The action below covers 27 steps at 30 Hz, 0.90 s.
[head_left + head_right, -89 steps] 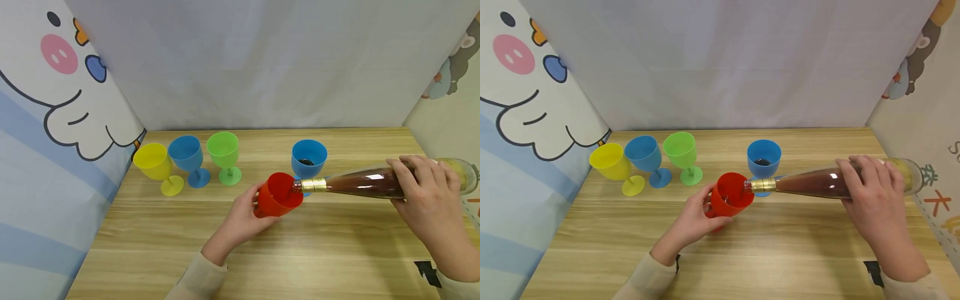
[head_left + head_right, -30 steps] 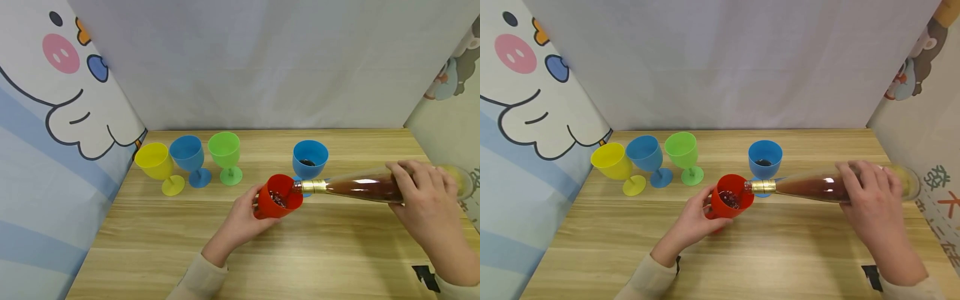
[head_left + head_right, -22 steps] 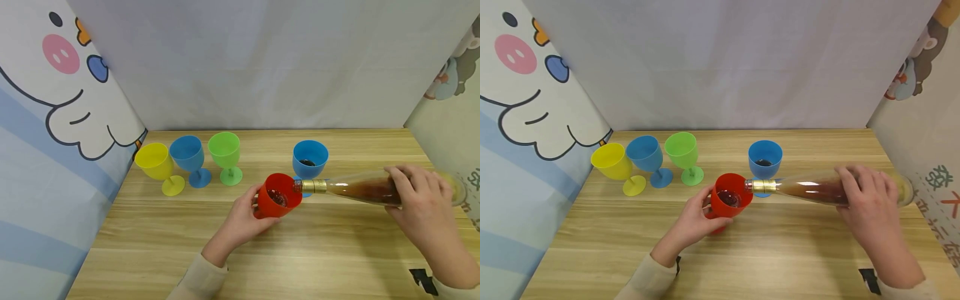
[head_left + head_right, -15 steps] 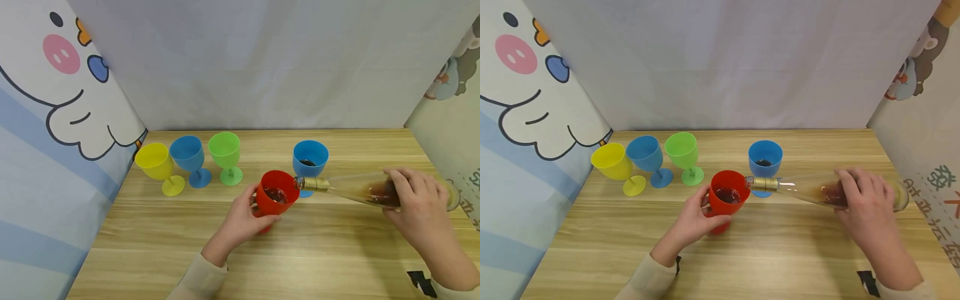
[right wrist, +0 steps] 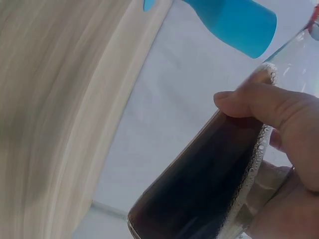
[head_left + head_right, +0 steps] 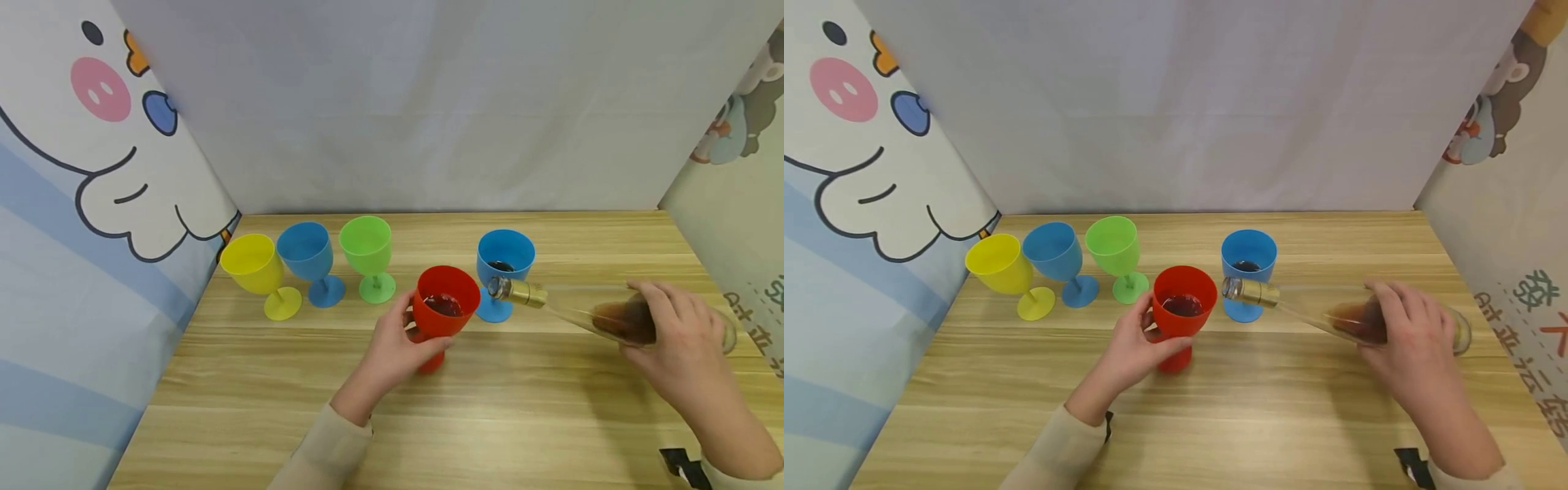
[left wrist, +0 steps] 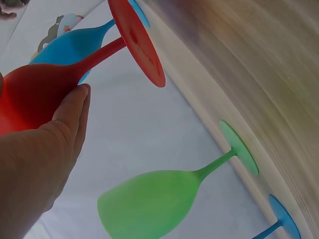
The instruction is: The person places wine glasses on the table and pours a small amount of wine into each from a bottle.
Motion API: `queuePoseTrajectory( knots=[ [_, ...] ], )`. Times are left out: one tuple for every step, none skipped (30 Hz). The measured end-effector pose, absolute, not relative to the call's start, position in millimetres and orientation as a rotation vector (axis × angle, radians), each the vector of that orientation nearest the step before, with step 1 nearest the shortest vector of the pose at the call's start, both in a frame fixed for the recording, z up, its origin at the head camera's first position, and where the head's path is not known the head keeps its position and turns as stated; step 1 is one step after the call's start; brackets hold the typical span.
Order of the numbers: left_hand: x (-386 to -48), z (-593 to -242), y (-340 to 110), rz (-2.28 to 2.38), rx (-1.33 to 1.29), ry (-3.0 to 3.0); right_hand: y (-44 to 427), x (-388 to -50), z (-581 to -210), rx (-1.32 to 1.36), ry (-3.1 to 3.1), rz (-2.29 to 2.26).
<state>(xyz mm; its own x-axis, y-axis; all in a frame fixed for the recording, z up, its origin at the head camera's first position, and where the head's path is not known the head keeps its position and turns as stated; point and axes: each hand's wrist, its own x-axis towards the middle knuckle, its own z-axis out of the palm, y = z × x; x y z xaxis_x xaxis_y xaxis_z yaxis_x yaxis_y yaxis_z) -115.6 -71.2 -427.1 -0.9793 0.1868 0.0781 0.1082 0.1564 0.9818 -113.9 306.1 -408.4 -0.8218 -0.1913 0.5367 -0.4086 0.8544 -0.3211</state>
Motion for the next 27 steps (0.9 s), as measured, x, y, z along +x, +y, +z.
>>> queuePoseTrajectory(
  knots=[
    [-116.9, -427.3, -71.3, 1.986, 0.298, 2.346, 305.7, -113.9, -408.5, 0.433, -2.533, 0.617],
    [-118.2, -427.9, -71.5, 1.991, 0.296, 2.351, 305.2, -113.8, -408.5, 0.427, -2.537, 0.645],
    [-119.5, -428.7, -71.6, 1.995, 0.294, 2.356, 304.8, -113.5, -408.7, 0.418, -2.542, 0.676],
    [-120.7, -429.3, -71.8, 2.001, 0.289, 2.358, 304.2, -113.1, -409.0, 0.41, -2.547, 0.709],
    [-121.8, -430.1, -71.8, 2.009, 0.281, 2.357, 303.7, -112.8, -409.3, 0.405, -2.546, 0.735],
    [-122.8, -430.6, -71.8, 2.013, 0.27, 2.355, 303.3, -112.5, -409.8, 0.401, -2.543, 0.757],
    [-123.7, -431.1, -71.8, 2.015, 0.255, 2.353, 302.9, -112.1, -410.1, 0.4, -2.537, 0.776],
    [-124.6, -431.5, -71.6, 2.015, 0.239, 2.353, 302.7, -111.7, -410.5, 0.402, -2.529, 0.792],
    [-125.5, -431.9, -71.4, 2.015, 0.224, 2.351, 302.7, -111.1, -410.8, 0.405, -2.522, 0.808],
    [-126.4, -432.1, -71.1, 2.015, 0.21, 2.349, 302.8, -110.7, -411.1, 0.414, -2.508, 0.82],
    [-127.3, -432.2, -70.8, 2.013, 0.2, 2.349, 303.0, -110.6, -411.3, 0.421, -2.495, 0.827],
    [-128.3, -432.3, -70.3, 2.011, 0.192, 2.348, 303.3, -110.3, -411.4, 0.426, -2.486, 0.834],
    [-129.2, -432.8, -69.7, 2.01, 0.184, 2.347, 303.7, -110.0, -411.6, 0.433, -2.476, 0.842],
    [-130.3, -433.2, -69.1, 2.008, 0.179, 2.349, 304.0, -109.9, -411.7, 0.438, -2.468, 0.846],
    [-131.3, -433.7, -68.6, 2.01, 0.175, 2.349, 303.9, -109.8, -411.4, 0.438, -2.465, 0.853],
    [-132.4, -434.3, -68.2, 2.015, 0.173, 2.348, 303.7, -109.9, -411.0, 0.436, -2.462, 0.861],
    [-133.4, -434.9, -67.9, 2.019, 0.17, 2.35, 303.1, -109.7, -410.4, 0.423, -2.466, 0.872],
    [-134.4, -435.6, -67.8, 2.02, 0.167, 2.355, 302.1, -109.3, -409.6, 0.405, -2.475, 0.886],
    [-135.4, -436.4, -67.8, 2.021, 0.165, 2.362, 301.0, -108.8, -408.8, 0.386, -2.487, 0.903],
    [-136.3, -437.1, -67.7, 2.023, 0.165, 2.369, 299.9, -108.1, -407.8, 0.36, -2.503, 0.919],
    [-137.1, -437.9, -67.8, 2.022, 0.163, 2.379, 298.7, -106.9, -406.9, 0.328, -2.524, 0.932],
    [-137.9, -438.5, -67.8, 2.021, 0.164, 2.388, 297.8, -105.7, -406.1, 0.302, -2.542, 0.945],
    [-138.4, -438.8, -67.9, 2.016, 0.16, 2.398, 297.1, -104.2, -405.3, 0.271, -2.564, 0.959],
    [-138.9, -439.0, -67.9, 2.011, 0.157, 2.408, 296.6, -102.7, -404.6, 0.248, -2.584, 0.977],
    [-139.4, -439.2, -67.8, 2.01, 0.152, 2.415, 296.2, -101.2, -404.0, 0.231, -2.602, 0.992],
    [-139.8, -439.1, -67.7, 2.008, 0.144, 2.421, 296.0, -99.7, -403.5, 0.216, -2.623, 1.002],
    [-140.1, -438.9, -67.6, 2.005, 0.132, 2.426, 296.0, -98.3, -403.5, 0.2, -2.643, 1.021]
  ],
)
